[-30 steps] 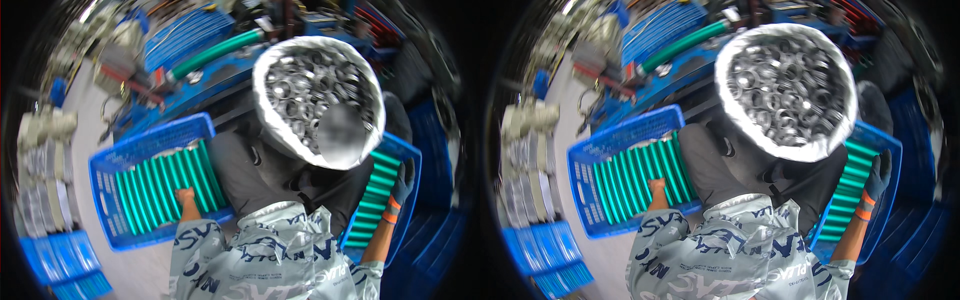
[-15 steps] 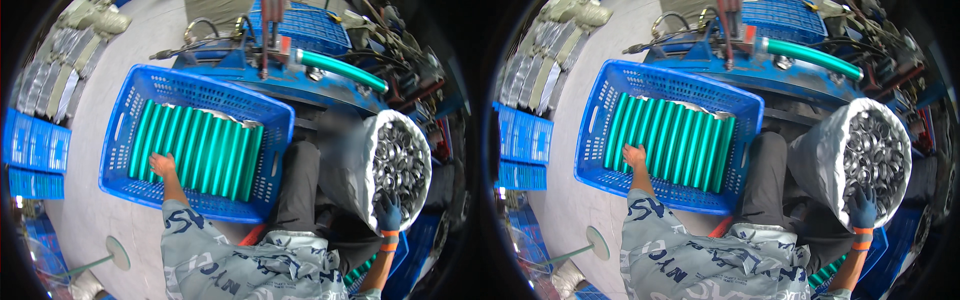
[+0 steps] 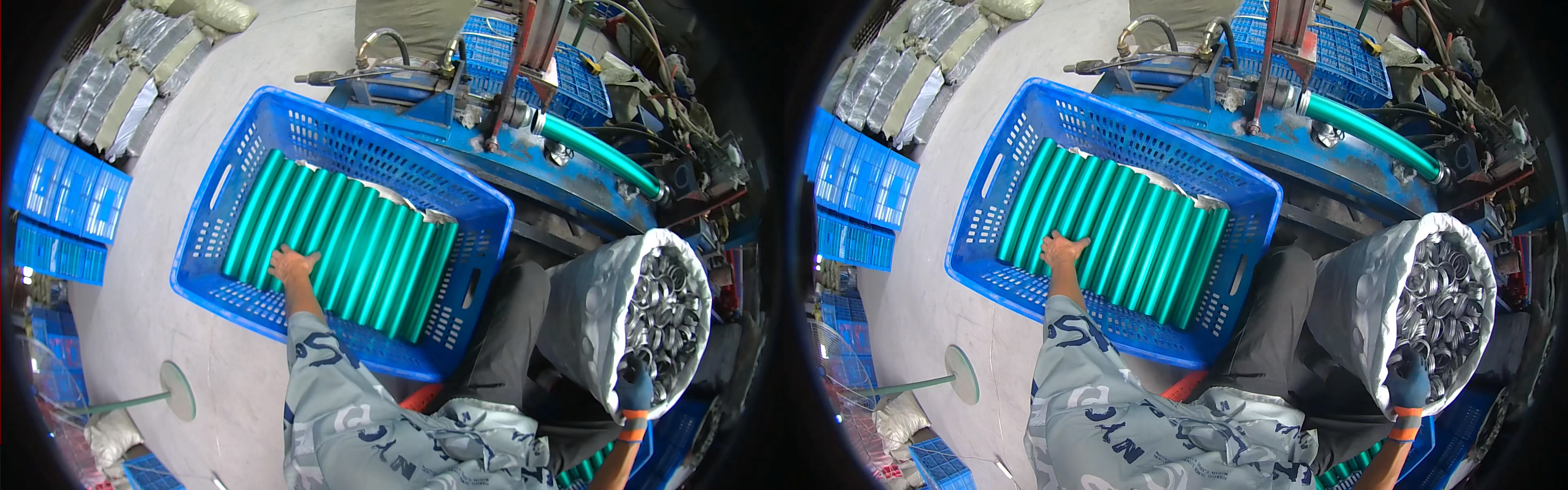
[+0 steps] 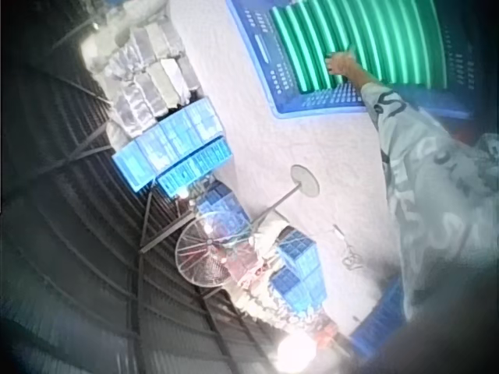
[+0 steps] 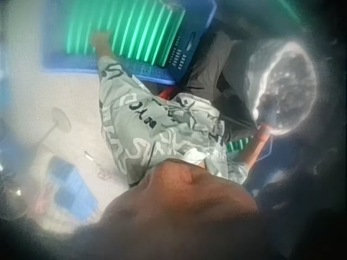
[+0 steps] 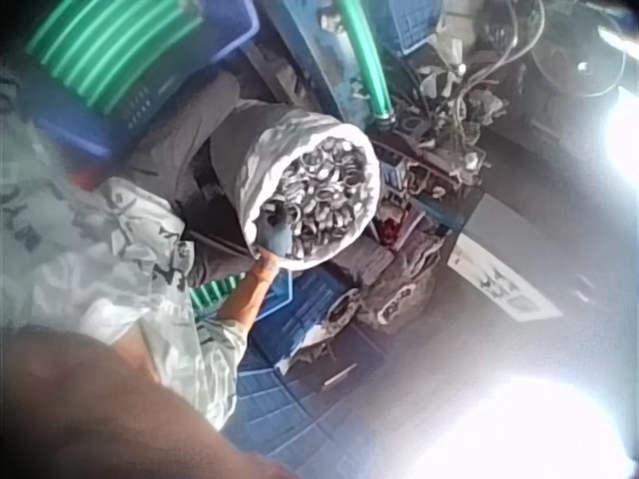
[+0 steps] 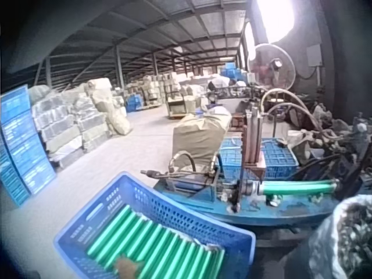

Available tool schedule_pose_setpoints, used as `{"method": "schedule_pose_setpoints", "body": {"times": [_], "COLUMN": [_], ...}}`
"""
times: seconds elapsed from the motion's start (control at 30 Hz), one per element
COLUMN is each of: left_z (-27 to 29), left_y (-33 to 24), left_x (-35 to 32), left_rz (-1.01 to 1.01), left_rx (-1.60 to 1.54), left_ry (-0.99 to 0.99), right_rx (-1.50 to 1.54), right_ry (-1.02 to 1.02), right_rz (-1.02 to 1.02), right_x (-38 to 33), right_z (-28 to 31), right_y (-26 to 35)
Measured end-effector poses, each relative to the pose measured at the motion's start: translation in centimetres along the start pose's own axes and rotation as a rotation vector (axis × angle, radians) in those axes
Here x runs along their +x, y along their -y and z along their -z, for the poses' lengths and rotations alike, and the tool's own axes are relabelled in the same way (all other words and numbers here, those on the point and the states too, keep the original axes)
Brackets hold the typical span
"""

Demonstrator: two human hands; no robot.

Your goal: Assembling metal rings onto the ends of green industrial tubes.

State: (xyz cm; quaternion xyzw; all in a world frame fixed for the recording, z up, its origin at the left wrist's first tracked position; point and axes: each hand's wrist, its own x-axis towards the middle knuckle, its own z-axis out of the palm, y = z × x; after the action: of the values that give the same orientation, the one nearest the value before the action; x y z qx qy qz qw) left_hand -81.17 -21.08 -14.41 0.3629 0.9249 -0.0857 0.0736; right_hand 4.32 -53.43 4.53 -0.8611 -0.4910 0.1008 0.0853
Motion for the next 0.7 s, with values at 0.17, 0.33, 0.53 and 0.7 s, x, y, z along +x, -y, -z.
{"method": "schedule_pose_setpoints", "body": {"times": [0.17, 0.33, 0.53, 0.7], "left_z": [-0.7, 3.2, 5.8, 4.8], "left_y": [-0.3, 1.2, 6.8, 5.9], "left_x": [-0.2, 4.0, 9.9, 8.5], "left_rz": [0.017, -0.021, 0.169, 0.091], "left_rx": [0.067, 0.042, 0.067, 0.191], "left_ry": [-0.007, -0.316, -0.389, -0.504], "right_rx": [0.129, 0.122, 0.141, 0.106], "right_ry": [-0.064, -0.028, 0.005, -0.01], "right_rz": [0.006, 0.115, 0.103, 0.079], "right_x": [0.6, 0.8, 1.0, 0.9], "right_z": [-1.5, -0.8, -2.8, -3.4], "right_y": [-2.4, -0.8, -3.2, -6.1]}}
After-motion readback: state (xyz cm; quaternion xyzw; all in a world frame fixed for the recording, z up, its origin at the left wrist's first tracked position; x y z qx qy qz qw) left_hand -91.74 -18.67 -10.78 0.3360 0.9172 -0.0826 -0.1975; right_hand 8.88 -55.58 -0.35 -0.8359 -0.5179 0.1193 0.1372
